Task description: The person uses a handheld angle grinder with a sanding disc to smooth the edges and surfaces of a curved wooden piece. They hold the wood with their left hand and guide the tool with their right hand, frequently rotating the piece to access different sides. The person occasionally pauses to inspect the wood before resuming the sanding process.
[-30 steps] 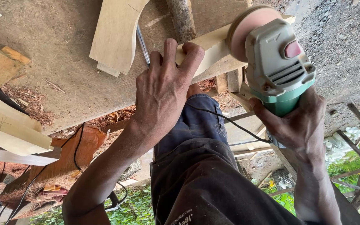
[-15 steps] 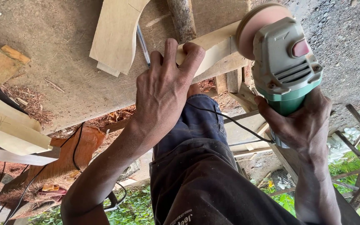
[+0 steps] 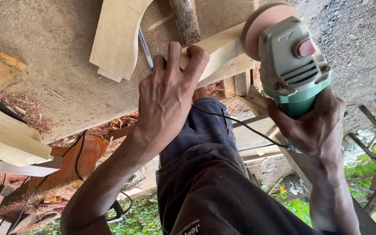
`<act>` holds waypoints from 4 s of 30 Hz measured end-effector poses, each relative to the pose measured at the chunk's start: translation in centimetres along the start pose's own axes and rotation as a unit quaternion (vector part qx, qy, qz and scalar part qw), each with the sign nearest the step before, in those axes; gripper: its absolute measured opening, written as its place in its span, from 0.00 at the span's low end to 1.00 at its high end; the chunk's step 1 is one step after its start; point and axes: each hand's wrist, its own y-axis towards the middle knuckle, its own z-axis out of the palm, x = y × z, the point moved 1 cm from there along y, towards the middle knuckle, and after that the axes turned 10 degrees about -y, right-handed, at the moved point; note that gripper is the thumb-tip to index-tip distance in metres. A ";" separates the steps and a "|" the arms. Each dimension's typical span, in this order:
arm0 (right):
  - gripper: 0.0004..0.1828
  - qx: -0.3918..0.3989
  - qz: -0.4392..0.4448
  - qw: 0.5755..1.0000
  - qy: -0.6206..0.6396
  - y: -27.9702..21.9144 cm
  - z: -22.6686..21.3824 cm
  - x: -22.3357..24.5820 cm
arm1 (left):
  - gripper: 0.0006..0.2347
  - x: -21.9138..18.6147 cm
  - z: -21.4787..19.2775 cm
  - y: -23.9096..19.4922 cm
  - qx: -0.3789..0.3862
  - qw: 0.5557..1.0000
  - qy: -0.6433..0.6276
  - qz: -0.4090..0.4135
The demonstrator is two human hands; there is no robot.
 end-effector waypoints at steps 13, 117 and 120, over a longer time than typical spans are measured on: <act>0.42 -0.025 0.007 0.998 -0.056 -0.5 -0.5 -1.3 | 0.22 0.0 0.0 0.0 -0.004 1.000 0.008 0.006; 0.44 -0.009 -0.023 1.000 0.012 -1.1 0.2 -1.2 | 0.16 0.0 -0.3 0.1 0.008 1.000 0.011 0.005; 0.39 -0.002 0.008 1.000 -0.007 -0.9 -0.8 -0.7 | 0.16 -0.1 -0.5 0.1 0.015 1.000 0.027 0.005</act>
